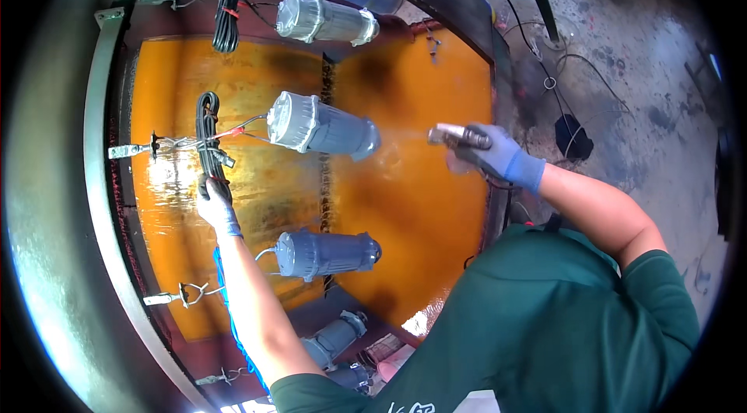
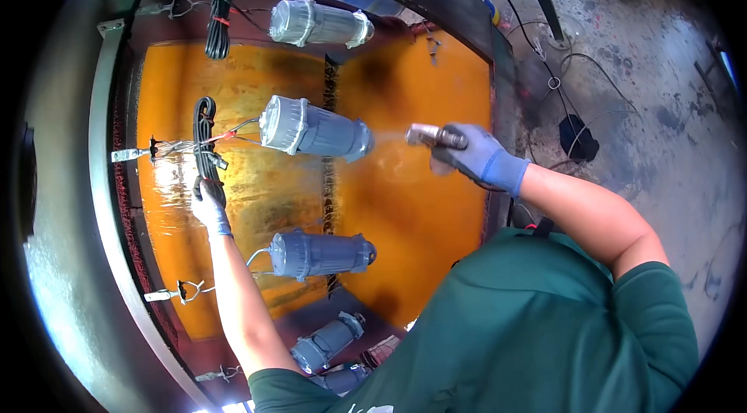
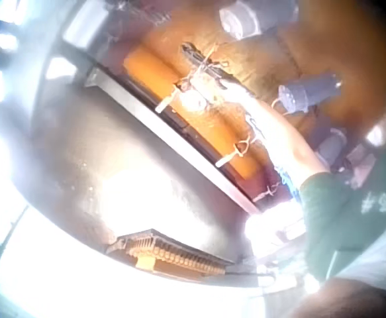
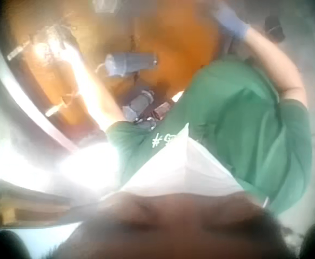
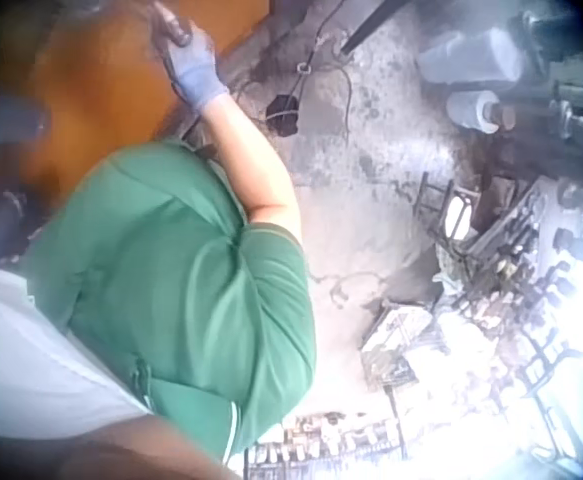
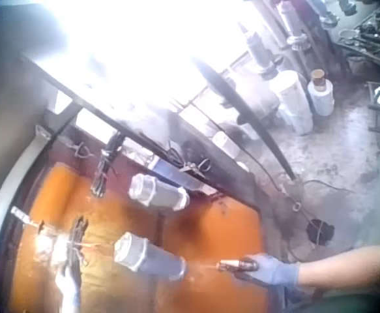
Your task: The person spray paints suspended metal parts with a spray gun while rotating them by their cables by hand. The person then presses buttons on a control panel to advance the track and spray paints another set of suspended parts with the spray gun.
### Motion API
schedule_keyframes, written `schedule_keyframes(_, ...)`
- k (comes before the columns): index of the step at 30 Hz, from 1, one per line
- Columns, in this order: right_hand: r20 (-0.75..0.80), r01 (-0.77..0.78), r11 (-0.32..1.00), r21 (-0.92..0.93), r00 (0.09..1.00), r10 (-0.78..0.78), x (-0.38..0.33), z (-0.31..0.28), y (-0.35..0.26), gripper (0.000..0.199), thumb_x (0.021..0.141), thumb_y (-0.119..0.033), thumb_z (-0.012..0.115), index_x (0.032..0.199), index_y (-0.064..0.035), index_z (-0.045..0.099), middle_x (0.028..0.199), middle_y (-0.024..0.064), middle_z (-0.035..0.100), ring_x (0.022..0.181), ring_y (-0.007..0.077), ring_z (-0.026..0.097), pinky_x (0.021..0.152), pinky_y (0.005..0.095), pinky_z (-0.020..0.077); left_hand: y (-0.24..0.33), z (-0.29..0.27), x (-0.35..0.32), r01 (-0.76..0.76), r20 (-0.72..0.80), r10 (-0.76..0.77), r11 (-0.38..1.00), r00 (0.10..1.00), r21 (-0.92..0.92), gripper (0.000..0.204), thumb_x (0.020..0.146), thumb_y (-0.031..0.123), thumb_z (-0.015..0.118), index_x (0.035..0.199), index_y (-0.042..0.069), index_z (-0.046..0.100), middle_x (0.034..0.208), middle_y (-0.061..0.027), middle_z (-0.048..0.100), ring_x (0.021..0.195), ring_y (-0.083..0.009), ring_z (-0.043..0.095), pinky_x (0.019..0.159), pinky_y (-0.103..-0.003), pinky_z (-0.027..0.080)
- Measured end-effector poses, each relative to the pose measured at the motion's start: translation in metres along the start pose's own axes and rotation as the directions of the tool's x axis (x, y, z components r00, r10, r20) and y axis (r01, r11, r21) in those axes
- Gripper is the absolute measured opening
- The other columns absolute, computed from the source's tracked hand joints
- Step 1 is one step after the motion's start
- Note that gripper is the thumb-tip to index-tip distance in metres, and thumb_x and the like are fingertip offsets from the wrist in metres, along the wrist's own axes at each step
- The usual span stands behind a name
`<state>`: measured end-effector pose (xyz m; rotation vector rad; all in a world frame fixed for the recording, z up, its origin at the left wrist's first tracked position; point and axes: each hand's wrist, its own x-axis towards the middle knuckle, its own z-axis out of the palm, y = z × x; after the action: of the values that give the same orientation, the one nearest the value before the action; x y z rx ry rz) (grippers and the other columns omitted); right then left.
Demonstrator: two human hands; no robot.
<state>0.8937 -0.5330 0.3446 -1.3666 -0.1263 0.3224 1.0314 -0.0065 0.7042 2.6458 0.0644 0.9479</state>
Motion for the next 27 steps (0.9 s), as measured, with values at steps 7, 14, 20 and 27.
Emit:
schedule_keyframes(7, 0.17, 0.005, 1.0, -0.008, 0.985, -0.004, 0.004, -0.018, 0.004, 0.021, 0.096, -0.021, 0.076, 0.103, -0.0026, 0.071, 0.089, 0.0094, 0.077, 0.083, 0.0185, 0.073, 0.08, 0.0351, 0.0574, -0.006, -0.005, 0.016, -0.087, 0.111, 0.059, 0.96, 0.992, 0.266, 0.04, 0.107, 0.016, 0.052, 0.14, -0.002, 0.065, 0.123, -0.0175, 0.073, 0.105, -0.0257, 0.072, 0.093, -0.037, 0.057)
schedule_keyframes(14, 0.06, -0.146, 0.958, 0.245, 0.989, 0.136, -0.006, -0.015, -0.007, 0.022, 0.096, -0.02, 0.077, 0.103, -0.0011, 0.068, 0.095, 0.0125, 0.077, 0.088, 0.0219, 0.075, 0.08, 0.037, 0.057, -0.008, -0.002, 0.031, 0.138, 0.266, -0.097, 0.98, 0.959, -0.143, 0.049, 0.097, -0.006, 0.041, 0.142, -0.002, 0.06, 0.12, -0.0206, 0.07, 0.104, -0.0302, 0.075, 0.093, -0.038, 0.064)
schedule_keyframes(20, 0.053, 0.097, 0.995, 0.016, 0.994, -0.098, -0.01, -0.011, -0.03, 0.024, 0.094, -0.024, 0.08, 0.102, -0.0049, 0.068, 0.089, 0.0157, 0.074, 0.085, 0.0308, 0.076, 0.075, 0.0391, 0.057, -0.021, -0.002, 0.029, 0.033, 0.221, 0.001, 0.988, 0.975, -0.154, 0.056, 0.088, -0.014, 0.05, 0.143, -0.009, 0.059, 0.125, -0.0183, 0.072, 0.111, -0.0236, 0.073, 0.102, -0.037, 0.059)
schedule_keyframes(27, 0.282, 0.248, 0.961, -0.121, 0.937, -0.206, -0.014, -0.01, -0.047, 0.016, 0.095, -0.021, 0.077, 0.101, -0.0079, 0.069, 0.085, 0.0139, 0.074, 0.081, 0.0289, 0.074, 0.072, 0.0387, 0.056, 0.01, -0.002, 0.021, -0.183, 0.222, 0.083, 0.858, 0.972, 0.48, 0.054, 0.086, 0.007, 0.067, 0.139, 0.001, 0.068, 0.116, -0.0224, 0.075, 0.106, -0.0389, 0.075, 0.094, -0.046, 0.058)
